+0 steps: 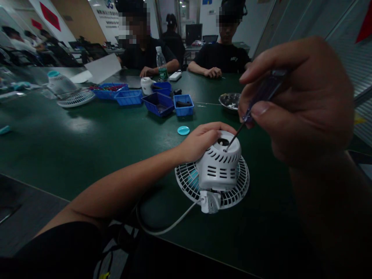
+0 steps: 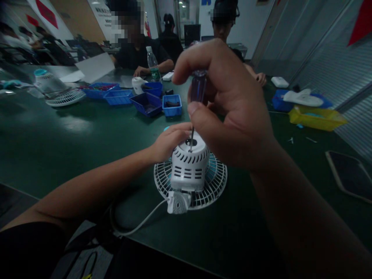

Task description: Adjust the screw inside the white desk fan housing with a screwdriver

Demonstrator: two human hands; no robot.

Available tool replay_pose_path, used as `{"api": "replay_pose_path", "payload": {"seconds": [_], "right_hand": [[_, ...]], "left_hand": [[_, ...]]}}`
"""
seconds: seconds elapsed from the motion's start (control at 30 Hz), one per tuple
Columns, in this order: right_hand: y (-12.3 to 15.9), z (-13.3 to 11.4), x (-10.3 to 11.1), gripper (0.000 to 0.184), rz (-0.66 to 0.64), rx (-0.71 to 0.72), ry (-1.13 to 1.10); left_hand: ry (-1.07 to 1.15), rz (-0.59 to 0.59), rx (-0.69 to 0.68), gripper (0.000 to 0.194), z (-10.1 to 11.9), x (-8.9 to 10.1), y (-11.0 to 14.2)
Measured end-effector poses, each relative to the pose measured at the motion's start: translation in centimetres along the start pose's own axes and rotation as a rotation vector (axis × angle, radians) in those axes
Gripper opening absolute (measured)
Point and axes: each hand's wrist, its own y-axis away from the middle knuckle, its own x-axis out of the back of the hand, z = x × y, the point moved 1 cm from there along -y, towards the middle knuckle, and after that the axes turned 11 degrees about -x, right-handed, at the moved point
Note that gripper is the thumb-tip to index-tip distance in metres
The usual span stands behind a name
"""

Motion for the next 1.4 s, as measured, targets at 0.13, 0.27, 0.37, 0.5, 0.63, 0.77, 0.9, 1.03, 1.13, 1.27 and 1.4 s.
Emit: {"api": "replay_pose_path", "payload": {"seconds": [0.13, 0.27, 0.37, 0.5, 0.63, 0.77, 0.9, 1.03, 1.13, 1.27, 1.4], "right_hand": [[0.0, -0.3, -0.1, 0.023, 0.019, -0.011, 0.09], [-0.1, -0.1, 0.0, 0.026, 0.025, 0.027, 0.117], [-0.1, 0.0, 0.3, 0.034, 0.053, 0.072, 0.132], [-0.2, -0.2, 0.3, 0.025, 0.061, 0.076, 0.134], [-0.2, 0.1, 0.2, 0.021, 0.067, 0.085, 0.084], [0.0, 0.7, 0.1, 0.029, -0.001, 0.074, -0.004], [0.1, 0.5, 0.3, 0.026, 0.021, 0.042, 0.059], [0.0, -0.2, 0.2, 0.024, 0.037, 0.023, 0.098], [0.0, -0.6, 0.0, 0.022, 0.031, -0.009, 0.08], [0.1, -0.5, 0.0, 0.019, 0.039, -0.003, 0.062], [0.1, 0.0, 0.2, 0.026, -0.008, 0.036, 0.004]], "left_hand": [[-0.024, 0.004, -0.009, 0.028, -0.1, 0.0, 0.0], [-0.037, 0.002, -0.057, 0.027, -0.4, 0.2, -0.1], [-0.028, -0.017, -0.05, 0.029, -0.6, 0.2, -0.1], [0.0, -0.015, -0.02, 0.028, -0.6, 0.2, -0.1], [0.021, -0.011, -0.011, 0.027, -0.6, 0.1, 0.0], [0.018, -0.018, -0.005, 0.031, -0.5, 0.1, 0.0], [-0.015, -0.001, -0.02, 0.029, -0.3, 0.1, -0.1], [-0.046, 0.006, -0.016, 0.027, -0.2, 0.0, -0.1], [-0.05, 0.005, -0.004, 0.028, -0.3, 0.0, -0.1], [-0.058, 0.006, -0.016, 0.027, -0.3, 0.0, -0.1], [-0.037, -0.019, -0.018, 0.027, -0.4, 0.1, -0.1]]}}
